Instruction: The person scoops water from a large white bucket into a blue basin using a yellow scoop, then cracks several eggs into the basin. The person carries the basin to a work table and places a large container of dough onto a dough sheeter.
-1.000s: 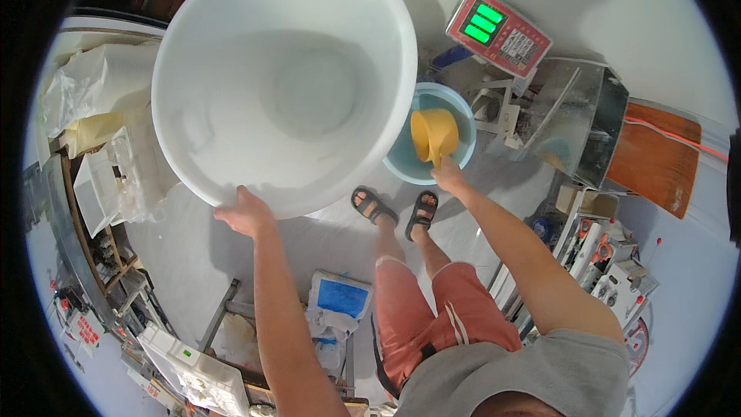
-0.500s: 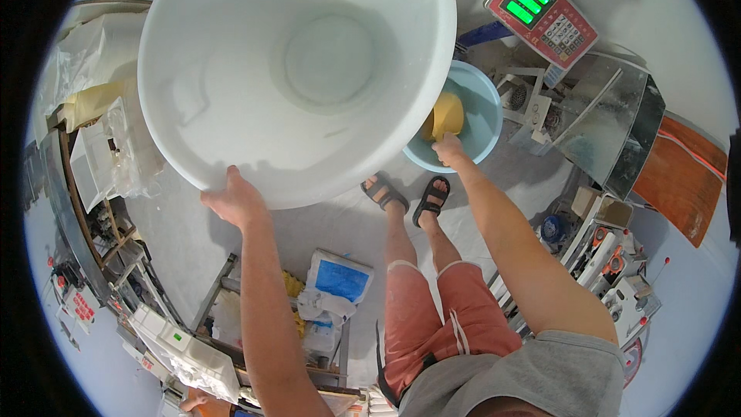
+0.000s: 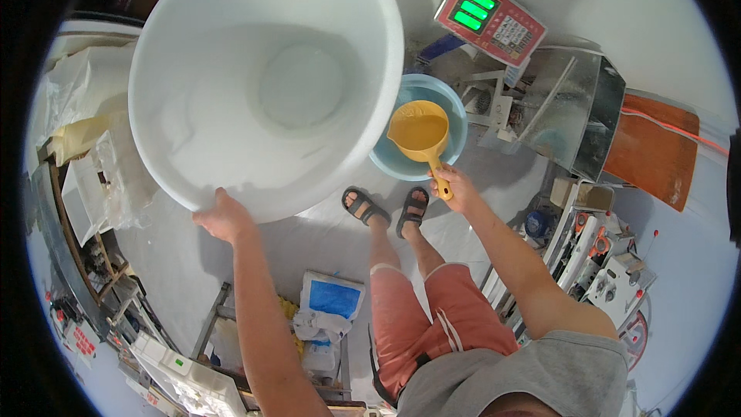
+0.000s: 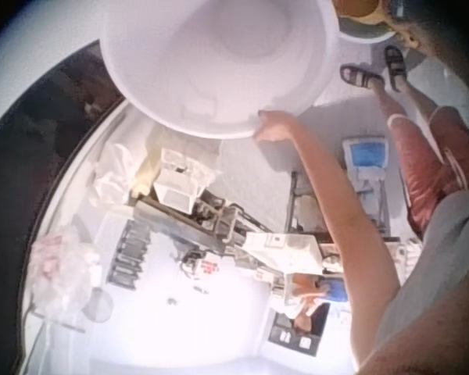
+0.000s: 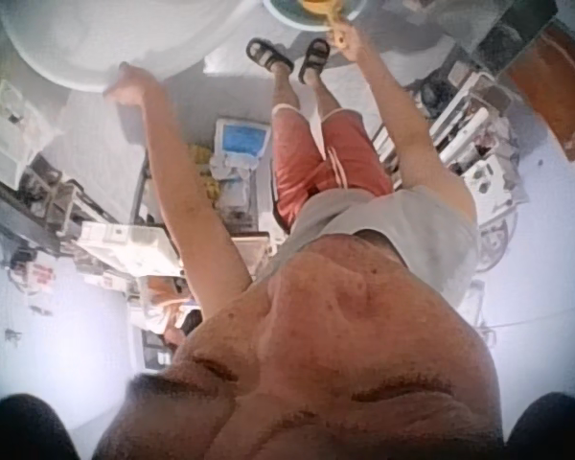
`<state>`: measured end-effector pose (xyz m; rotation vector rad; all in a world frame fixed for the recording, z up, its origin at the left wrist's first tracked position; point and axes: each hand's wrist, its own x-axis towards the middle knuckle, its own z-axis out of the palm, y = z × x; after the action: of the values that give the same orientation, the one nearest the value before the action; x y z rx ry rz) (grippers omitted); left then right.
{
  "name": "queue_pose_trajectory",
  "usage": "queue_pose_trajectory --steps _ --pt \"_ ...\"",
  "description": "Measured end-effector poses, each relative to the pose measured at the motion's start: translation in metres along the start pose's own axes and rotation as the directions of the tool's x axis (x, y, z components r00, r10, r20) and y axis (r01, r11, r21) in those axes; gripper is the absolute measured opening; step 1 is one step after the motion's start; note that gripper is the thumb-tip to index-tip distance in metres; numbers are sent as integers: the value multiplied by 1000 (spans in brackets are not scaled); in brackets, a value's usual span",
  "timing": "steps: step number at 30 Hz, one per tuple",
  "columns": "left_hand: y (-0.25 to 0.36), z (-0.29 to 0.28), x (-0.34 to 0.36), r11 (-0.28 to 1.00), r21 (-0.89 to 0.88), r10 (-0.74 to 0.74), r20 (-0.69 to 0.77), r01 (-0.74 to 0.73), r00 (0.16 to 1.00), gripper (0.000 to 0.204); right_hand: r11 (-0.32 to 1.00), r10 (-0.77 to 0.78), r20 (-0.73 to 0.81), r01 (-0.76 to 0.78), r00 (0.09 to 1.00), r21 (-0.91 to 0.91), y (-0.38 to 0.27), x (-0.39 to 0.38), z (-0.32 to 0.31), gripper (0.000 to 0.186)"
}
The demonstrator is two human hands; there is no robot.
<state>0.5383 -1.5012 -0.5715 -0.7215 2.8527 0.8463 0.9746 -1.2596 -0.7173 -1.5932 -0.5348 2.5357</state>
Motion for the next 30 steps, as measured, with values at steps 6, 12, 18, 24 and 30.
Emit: queue_pose_trajectory --steps 6,12,18,24,30 --pt "-5 1 3 1000 9 18 -25 -17 1000 76 998 -40 34 38 999 59 -12 -38 24 27" --pt "4 -4 -6 1000 4 23 9 -23 1000 76 995 -88 63 91 994 -33 -21 -58 40 27" --pt "3 -5 -2 999 45 21 4 -21 1000 73 995 -93 41 95 995 -39 -22 -65 51 29" --pt "0 -4 1 999 21 26 -8 -26 1000 72 998 -55 31 54 998 16 -20 -68 47 42" --pt "-3 -1 8 999 42 -2 -8 2 1000 72 999 -41 25 41 999 -5 -31 -116 50 47"
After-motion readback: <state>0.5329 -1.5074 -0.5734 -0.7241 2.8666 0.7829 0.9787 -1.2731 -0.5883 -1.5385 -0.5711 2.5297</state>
